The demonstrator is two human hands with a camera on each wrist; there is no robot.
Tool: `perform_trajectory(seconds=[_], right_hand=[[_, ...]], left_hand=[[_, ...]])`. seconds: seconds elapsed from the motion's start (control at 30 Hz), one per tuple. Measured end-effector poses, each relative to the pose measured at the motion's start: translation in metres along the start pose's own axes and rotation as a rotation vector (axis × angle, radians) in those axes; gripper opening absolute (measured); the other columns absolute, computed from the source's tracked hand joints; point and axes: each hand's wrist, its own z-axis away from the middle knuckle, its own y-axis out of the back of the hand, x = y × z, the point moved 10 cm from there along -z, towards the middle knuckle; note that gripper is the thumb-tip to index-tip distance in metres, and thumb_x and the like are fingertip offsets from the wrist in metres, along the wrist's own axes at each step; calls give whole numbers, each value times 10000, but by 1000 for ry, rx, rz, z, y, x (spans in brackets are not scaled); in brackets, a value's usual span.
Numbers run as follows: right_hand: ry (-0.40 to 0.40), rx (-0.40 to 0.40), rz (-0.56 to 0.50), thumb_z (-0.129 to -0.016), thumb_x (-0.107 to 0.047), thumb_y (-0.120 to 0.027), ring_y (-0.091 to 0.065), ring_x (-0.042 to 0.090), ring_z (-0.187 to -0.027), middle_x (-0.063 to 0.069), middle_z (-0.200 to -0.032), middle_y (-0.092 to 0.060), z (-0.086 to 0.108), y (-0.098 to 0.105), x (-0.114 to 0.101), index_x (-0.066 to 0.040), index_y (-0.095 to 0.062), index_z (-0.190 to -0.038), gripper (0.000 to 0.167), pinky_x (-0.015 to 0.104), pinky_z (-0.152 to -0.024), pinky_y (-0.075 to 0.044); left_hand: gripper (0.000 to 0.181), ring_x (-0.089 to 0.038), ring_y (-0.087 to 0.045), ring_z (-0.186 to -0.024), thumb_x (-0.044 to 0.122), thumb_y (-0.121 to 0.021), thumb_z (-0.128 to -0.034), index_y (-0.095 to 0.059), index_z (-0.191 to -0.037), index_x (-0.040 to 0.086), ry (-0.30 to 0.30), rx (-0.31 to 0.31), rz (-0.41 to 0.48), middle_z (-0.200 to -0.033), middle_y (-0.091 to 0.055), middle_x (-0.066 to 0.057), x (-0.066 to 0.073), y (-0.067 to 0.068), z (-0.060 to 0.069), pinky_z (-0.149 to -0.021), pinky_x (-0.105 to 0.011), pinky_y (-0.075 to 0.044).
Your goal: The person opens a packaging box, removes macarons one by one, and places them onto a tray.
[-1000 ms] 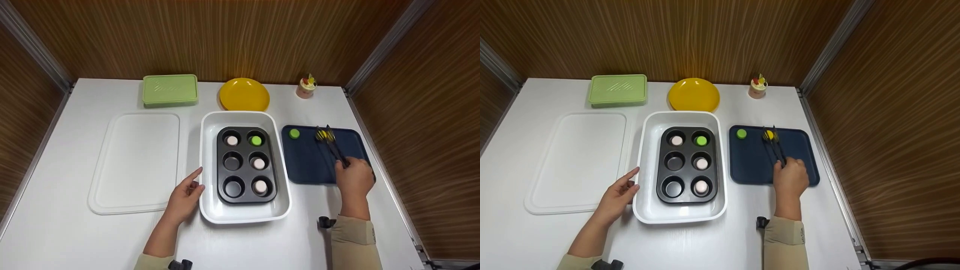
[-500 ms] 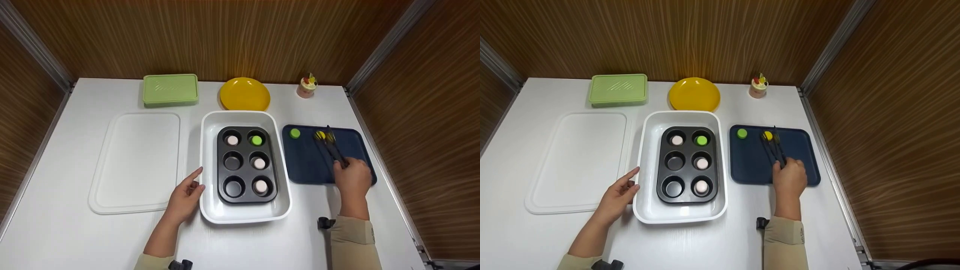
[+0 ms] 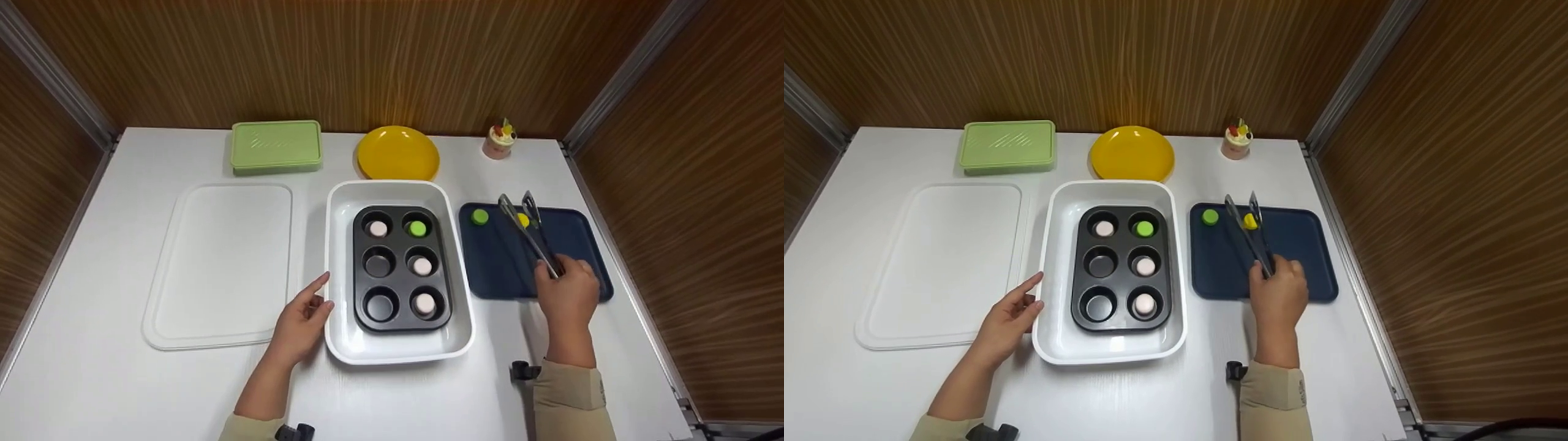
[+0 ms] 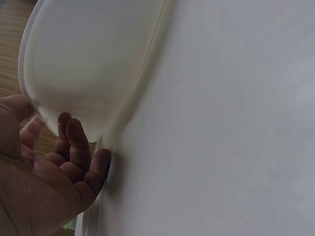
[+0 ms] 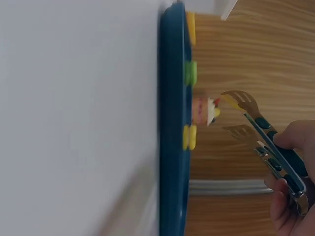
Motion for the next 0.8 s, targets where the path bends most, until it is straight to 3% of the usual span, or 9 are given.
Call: perform_trajectory(seconds=[0.27,0.47,0.57,0.8], right_hand=[[111,45,-99,-884,-96,-799,-656,453,-825,269,-919,-674,3,4,-37,111,-767,-1077,285,545,-744,-520],[143,57,-206,-858,-57,-826,-633,314,-745,211,-863,-683,1,14,-60,81,-790,-1031,224,264,-675,-433],[168,65,-237,-841,-44,-836,-602,261,-724,194,-844,-682,0,21,-73,71,-797,-1007,205,188,-659,-387],[294,14,-266,-801,-46,-857,-570,245,-687,169,-816,-674,-1,21,-115,48,-805,-977,206,239,-635,-397]], left_hand=[[499,-193,-579,-870,76,-672,-1023,-596,-1515,110,16,22,-14,-938,-590,-70,1,0,0,-823,-364,-501],[507,-197,-585,-857,69,-659,-1021,-591,-1521,114,42,20,-32,-959,-573,-81,3,-3,0,-778,-329,-508],[512,-187,-581,-830,60,-663,-1013,-597,-1517,116,62,27,-28,-965,-559,-79,3,-3,0,-750,-296,-507],[510,-168,-567,-781,3,-660,-981,-614,-1486,57,51,78,10,-915,-534,-65,3,-2,0,-727,-252,-502]])
